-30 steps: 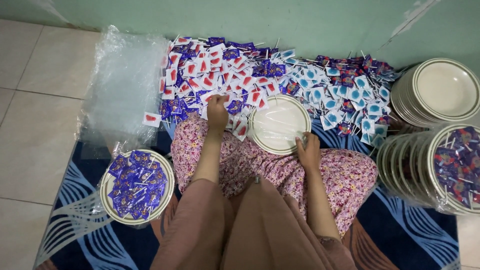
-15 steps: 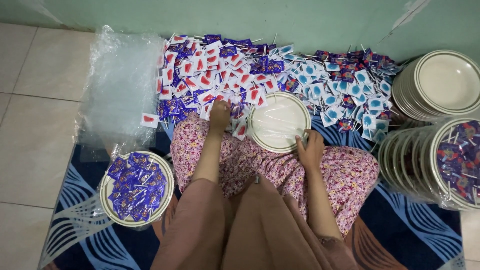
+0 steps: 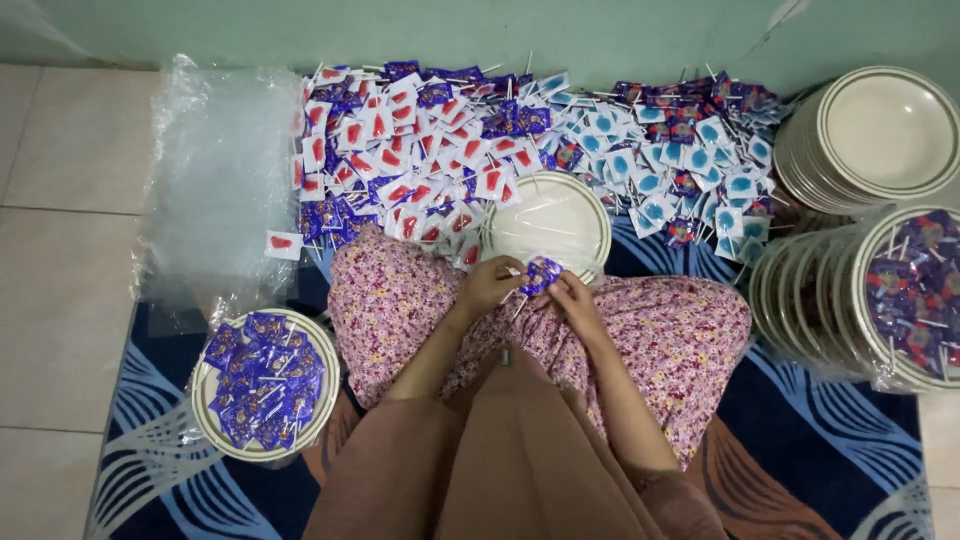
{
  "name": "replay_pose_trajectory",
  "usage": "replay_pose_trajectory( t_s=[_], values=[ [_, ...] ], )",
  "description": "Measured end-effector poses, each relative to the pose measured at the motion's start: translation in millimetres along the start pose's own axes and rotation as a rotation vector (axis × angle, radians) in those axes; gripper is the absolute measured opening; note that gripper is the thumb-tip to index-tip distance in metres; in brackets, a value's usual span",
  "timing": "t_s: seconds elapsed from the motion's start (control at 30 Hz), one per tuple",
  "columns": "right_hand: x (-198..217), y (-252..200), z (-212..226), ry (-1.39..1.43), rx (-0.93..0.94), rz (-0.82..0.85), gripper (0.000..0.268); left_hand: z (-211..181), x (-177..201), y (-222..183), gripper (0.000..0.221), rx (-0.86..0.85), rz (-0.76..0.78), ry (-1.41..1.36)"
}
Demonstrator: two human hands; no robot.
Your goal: The person picks up several individual purple packets from a pile on the floor and places them one by one onto a beige plate, then covers the plate with a clear plastic film and smooths the edges.
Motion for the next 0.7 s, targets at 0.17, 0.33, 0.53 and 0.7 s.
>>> replay_pose_trajectory(
  t_s=[0.17, 0.33, 0.53, 0.7],
  values=[
    [4.6, 6.2, -4.5, 0.13, -0.083, -0.021, 0.023, -12.0, -11.3, -7.0, 0.018, -0.311, 0.021, 0.151],
    [15.1, 13.3, -17.2, 0.359, -0.205, -0.245, 0.043, -12.5, -2.3, -12.1, 0.014, -0.433, -0.083, 0.264],
    [31.1, 12.2, -15.6, 0.255, -0.024, -0.492, 0.049, 24.2, -22.3, -8.7, 0.039, -1.089, -0.109, 0.699],
    [4.9, -1.4, -8.0, -0.618, 0.07, -0.471, 0.026, 57.2, -42.7, 12.3, 0.006, -1.263, -0.187, 1.105]
  ],
)
Point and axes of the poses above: each hand's wrist, its own y-axis towards the middle knuckle, its own x-axis out of the back of the hand, z = x × y, the point moved 4 cm from there along y, towards the middle knuckle, and after that the axes turned 8 degrees about -z, right-handed, at the moved point
